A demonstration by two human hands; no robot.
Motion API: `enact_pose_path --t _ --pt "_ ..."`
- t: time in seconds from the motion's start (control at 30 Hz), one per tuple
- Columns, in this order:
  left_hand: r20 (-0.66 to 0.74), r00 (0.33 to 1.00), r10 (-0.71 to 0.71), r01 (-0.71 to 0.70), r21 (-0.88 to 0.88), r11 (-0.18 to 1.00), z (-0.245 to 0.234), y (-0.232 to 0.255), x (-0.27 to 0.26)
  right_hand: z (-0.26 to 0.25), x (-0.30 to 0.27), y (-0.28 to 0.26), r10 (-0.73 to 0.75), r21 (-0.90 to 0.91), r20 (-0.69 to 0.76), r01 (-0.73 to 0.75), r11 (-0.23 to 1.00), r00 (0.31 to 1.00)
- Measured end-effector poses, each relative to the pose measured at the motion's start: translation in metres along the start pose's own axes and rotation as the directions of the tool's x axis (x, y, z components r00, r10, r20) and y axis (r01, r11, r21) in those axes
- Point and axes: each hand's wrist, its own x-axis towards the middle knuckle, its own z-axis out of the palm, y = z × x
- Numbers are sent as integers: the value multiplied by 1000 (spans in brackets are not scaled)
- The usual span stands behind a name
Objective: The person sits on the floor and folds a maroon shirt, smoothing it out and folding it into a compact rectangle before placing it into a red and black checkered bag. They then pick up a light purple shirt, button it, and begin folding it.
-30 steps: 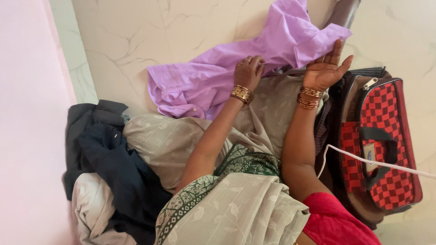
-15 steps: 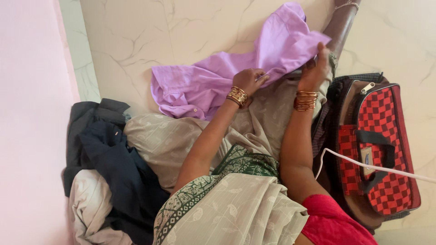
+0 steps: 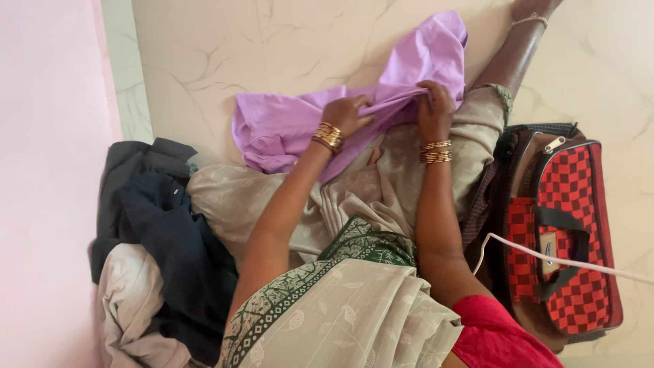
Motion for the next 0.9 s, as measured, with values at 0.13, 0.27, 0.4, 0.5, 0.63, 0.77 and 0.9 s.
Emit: enact_pose_path --t 0.13,0.27,0.4,0.5,0.63,0.77,0.9 --pt "-95 995 -32 45 141 989 -31 -69 -32 -7 3 -2 62 -18 -164 -66 998 984" --pt "-252 957 -146 210 249 945 -93 -123 -66 -1 2 -12 53 -4 -214 -55 998 975" --pt "-459 878 -138 349 416 840 -150 -150 -94 3 5 -16 104 -31 -253 -115 993 962" --pt "-575 815 -75 393 454 799 -175 -166 -116 4 4 -14 96 -17 -273 -104 994 957" --pt "-637 768 -68 422 424 801 -185 -183 -142 4 0 -3 148 28 -316 -147 989 937" --pt "-651 728 -215 494 282 822 -188 -187 -171 5 -2 17 411 97 -296 -401 911 862" --pt "-603 703 -376 558 140 818 -174 -189 -190 9 -13 36 278 7 -314 -291 957 908"
